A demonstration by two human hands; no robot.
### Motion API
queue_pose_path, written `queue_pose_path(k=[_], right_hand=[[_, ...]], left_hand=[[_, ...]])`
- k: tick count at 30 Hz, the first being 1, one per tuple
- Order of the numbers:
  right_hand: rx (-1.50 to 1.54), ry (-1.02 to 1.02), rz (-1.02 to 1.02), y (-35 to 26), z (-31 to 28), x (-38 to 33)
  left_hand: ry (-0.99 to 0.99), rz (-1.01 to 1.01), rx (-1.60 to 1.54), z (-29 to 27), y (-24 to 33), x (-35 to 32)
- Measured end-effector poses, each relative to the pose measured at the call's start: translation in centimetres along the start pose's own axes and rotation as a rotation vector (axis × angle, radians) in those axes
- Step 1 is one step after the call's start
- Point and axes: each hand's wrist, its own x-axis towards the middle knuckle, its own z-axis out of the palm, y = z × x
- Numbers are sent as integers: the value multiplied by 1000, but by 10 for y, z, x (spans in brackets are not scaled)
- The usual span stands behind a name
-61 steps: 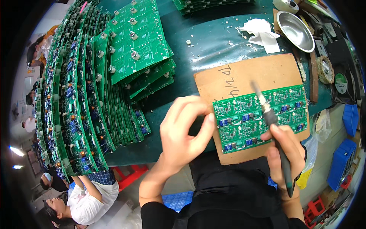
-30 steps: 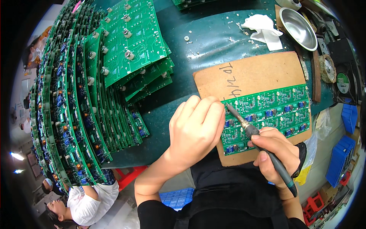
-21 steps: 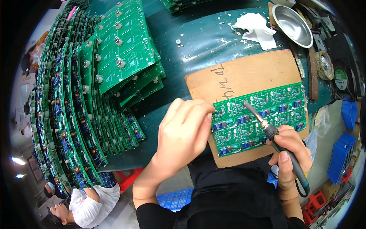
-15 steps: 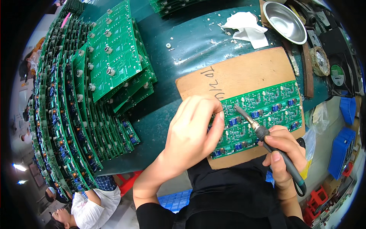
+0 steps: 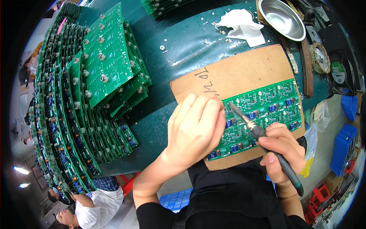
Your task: The person solders electronic components onto printed circuit boards using a soldering iron and solder wire.
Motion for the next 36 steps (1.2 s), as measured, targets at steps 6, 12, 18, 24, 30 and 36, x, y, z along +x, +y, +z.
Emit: queue_pose_path(k=[6, 12, 18, 24, 30, 36], right_hand=[[25, -38, 44, 5, -2, 0], [47, 162, 80, 4, -12, -8], [43, 185, 145, 6, -29, -18], [47, 100, 130, 12, -29, -13], [11, 26, 59, 18, -29, -6], [53, 68, 50, 18, -34, -5]], left_hand=[[-9, 37, 129, 5, 6, 3], [-86, 0, 45, -9, 6, 3], [-52, -58, -139, -9, 16, 14], [-132, -58, -103, 16, 19, 24], [-68, -11, 13, 30, 18, 24], [-29, 44, 96, 29, 22, 25]])
